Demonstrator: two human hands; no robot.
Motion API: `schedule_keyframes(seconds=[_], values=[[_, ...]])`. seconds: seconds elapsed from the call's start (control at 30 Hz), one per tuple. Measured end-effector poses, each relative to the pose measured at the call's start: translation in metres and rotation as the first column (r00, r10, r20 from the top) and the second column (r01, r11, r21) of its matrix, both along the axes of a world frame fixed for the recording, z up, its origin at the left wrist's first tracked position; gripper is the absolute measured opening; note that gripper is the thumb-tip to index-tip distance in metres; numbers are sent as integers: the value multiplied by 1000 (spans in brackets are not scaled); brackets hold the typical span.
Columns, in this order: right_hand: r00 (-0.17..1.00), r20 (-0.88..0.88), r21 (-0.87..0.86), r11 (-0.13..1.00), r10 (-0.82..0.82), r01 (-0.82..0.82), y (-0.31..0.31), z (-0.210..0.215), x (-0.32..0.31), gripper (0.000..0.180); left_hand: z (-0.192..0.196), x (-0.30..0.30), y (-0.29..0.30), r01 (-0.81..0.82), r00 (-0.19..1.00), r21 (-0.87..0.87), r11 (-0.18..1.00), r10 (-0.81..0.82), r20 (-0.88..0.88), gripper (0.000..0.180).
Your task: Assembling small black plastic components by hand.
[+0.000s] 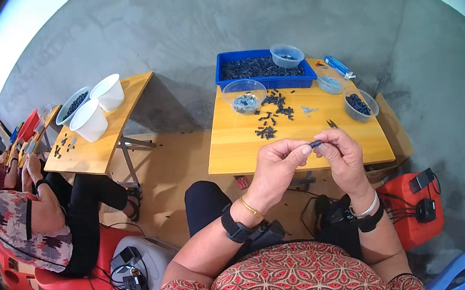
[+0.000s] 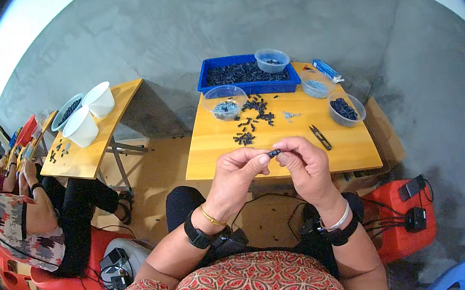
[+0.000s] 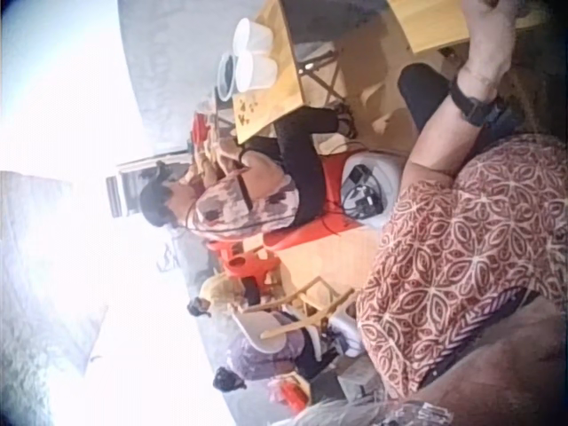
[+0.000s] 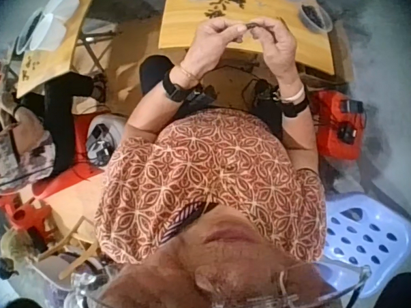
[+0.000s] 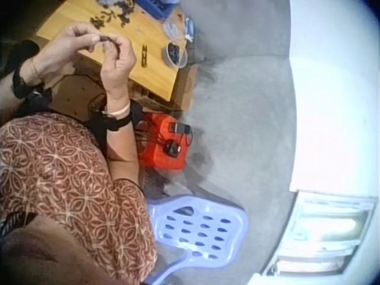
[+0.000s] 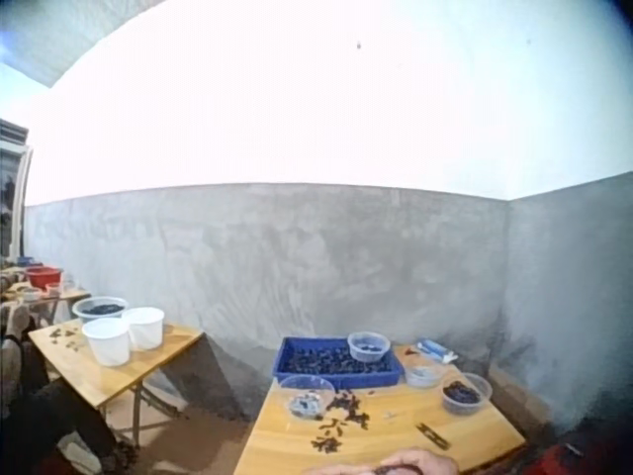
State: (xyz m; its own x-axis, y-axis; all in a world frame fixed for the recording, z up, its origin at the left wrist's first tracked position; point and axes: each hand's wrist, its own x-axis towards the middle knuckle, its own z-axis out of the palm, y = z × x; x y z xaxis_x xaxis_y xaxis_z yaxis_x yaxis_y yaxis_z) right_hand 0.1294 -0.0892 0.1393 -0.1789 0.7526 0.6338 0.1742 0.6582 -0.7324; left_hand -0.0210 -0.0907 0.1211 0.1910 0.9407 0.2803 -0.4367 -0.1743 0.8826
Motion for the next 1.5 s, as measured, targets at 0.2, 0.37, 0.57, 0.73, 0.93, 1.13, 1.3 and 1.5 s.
schedule_keyframes(seconds=[0.2, 0.37, 0.57, 0.73, 0.93, 1.13, 1.3, 1.5], values=[[991, -129, -47, 998, 23, -30, 12, -6, 12, 11, -1, -2, 0, -80, 996, 7, 997, 80, 45, 9], [990, -142, -94, 995, 28, -42, 8, -2, 9, 12, -3, 6, 7, -40, 999, -60, 997, 41, 18, 7], [970, 243, -45, 999, -11, 23, 19, -23, 17, 5, -36, -2, 24, 80, 972, -302, 950, -142, -189, 11], [828, 351, -110, 859, -438, 501, 71, -56, 93, 8, -69, -11, 40, 97, 972, -357, 929, -166, -168, 16], [457, 484, 333, 640, -746, 692, 174, -31, 189, 23, -80, 0, 62, 119, 972, -376, 919, -185, -143, 17], [560, 670, 207, 847, -487, 489, 203, -59, 154, 24, -102, 11, 88, 100, 980, -339, 935, -152, -131, 16], [765, 624, -214, 907, -158, 363, 205, -69, 67, 15, -110, 5, 97, 122, 976, -284, 951, -167, -139, 17], [678, 732, -192, 935, -66, 298, 243, -73, 23, 11, -113, -7, 100, 243, 968, -320, 916, -251, 18, 17]])
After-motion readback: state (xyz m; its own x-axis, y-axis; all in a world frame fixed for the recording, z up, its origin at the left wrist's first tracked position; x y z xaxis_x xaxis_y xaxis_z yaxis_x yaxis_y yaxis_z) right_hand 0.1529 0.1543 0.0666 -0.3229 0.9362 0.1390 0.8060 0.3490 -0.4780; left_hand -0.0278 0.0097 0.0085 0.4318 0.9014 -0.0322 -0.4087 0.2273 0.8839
